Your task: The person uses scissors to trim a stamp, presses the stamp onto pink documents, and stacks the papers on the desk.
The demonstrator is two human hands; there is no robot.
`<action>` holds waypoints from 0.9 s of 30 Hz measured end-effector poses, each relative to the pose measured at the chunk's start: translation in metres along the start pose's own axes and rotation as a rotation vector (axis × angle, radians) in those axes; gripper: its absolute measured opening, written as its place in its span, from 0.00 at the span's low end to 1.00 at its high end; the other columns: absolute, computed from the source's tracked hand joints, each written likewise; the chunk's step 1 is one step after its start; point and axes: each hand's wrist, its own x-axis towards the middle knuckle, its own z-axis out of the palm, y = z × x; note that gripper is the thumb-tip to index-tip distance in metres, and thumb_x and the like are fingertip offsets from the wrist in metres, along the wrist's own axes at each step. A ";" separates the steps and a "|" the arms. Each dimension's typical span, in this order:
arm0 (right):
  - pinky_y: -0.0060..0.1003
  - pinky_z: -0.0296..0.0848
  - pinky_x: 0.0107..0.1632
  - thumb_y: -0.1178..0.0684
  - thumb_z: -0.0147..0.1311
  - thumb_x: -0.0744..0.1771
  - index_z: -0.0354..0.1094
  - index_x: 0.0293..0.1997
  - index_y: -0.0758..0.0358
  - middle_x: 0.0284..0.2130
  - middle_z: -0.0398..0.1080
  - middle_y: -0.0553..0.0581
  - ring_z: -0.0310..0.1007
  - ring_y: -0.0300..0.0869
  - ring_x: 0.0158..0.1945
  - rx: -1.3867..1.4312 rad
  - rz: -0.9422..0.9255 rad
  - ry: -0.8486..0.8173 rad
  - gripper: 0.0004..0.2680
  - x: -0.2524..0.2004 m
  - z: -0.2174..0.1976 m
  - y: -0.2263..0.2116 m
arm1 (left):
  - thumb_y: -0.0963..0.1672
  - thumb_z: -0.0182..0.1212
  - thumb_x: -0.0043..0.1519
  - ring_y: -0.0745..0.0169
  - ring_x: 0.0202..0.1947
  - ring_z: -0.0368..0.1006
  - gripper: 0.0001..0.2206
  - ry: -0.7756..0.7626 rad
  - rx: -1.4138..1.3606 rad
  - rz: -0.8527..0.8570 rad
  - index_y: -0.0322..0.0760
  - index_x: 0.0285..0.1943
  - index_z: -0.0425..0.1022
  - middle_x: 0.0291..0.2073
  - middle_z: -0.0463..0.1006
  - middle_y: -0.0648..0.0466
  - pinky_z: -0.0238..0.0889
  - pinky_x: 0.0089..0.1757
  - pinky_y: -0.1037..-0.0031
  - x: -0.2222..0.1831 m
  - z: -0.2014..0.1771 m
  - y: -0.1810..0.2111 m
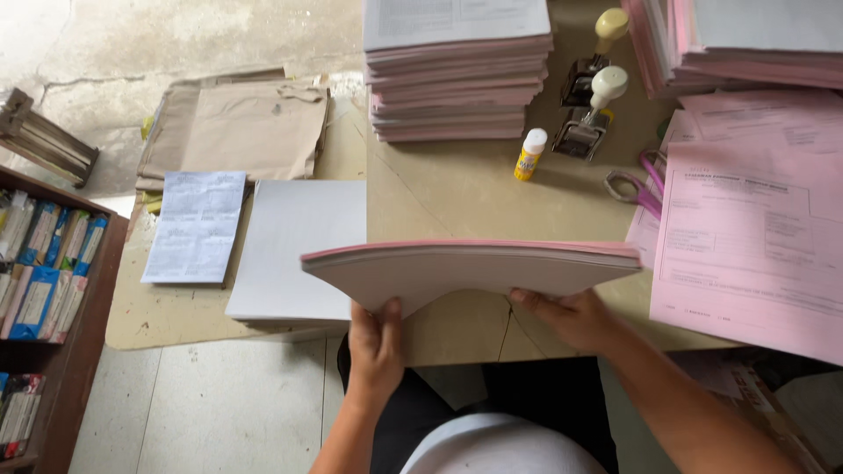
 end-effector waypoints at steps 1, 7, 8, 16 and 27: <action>0.34 0.76 0.56 0.56 0.58 0.67 0.77 0.47 0.63 0.42 0.80 0.51 0.77 0.38 0.48 -0.017 0.036 0.045 0.07 -0.001 0.004 0.012 | 0.44 0.50 0.70 0.60 0.57 0.70 0.17 -0.056 0.081 -0.060 0.36 0.67 0.62 0.55 0.75 0.50 0.62 0.56 0.69 0.000 0.002 0.005; 0.42 0.75 0.54 0.54 0.57 0.67 0.66 0.59 0.66 0.44 0.77 0.56 0.75 0.41 0.47 0.052 0.084 0.122 0.15 0.022 0.007 -0.039 | 0.42 0.52 0.69 0.70 0.39 0.67 0.07 -0.034 0.018 -0.087 0.40 0.54 0.68 0.36 0.74 0.58 0.65 0.43 0.74 0.034 -0.004 0.006; 0.48 0.76 0.52 0.55 0.56 0.67 0.59 0.65 0.69 0.42 0.77 0.61 0.76 0.42 0.43 0.055 -0.058 0.124 0.19 0.030 0.001 -0.051 | 0.41 0.53 0.70 0.75 0.35 0.64 0.04 -0.039 -0.113 -0.034 0.42 0.51 0.69 0.30 0.72 0.62 0.66 0.39 0.76 0.049 -0.004 0.008; 0.37 0.76 0.49 0.44 0.53 0.68 0.54 0.69 0.62 0.42 0.76 0.65 0.80 0.44 0.41 0.154 0.225 0.260 0.23 0.007 0.000 -0.032 | 0.41 0.60 0.67 0.65 0.41 0.70 0.08 -0.137 -0.270 0.256 0.39 0.51 0.66 0.39 0.73 0.53 0.68 0.44 0.71 0.269 0.025 0.079; 0.29 0.75 0.49 0.49 0.58 0.66 0.60 0.67 0.59 0.38 0.76 0.52 0.74 0.36 0.39 0.007 0.271 0.230 0.21 0.014 0.004 -0.053 | 0.45 0.59 0.65 0.67 0.33 0.72 0.04 -0.216 0.389 -0.365 0.46 0.44 0.69 0.36 0.75 0.57 0.66 0.18 0.77 0.434 0.088 0.011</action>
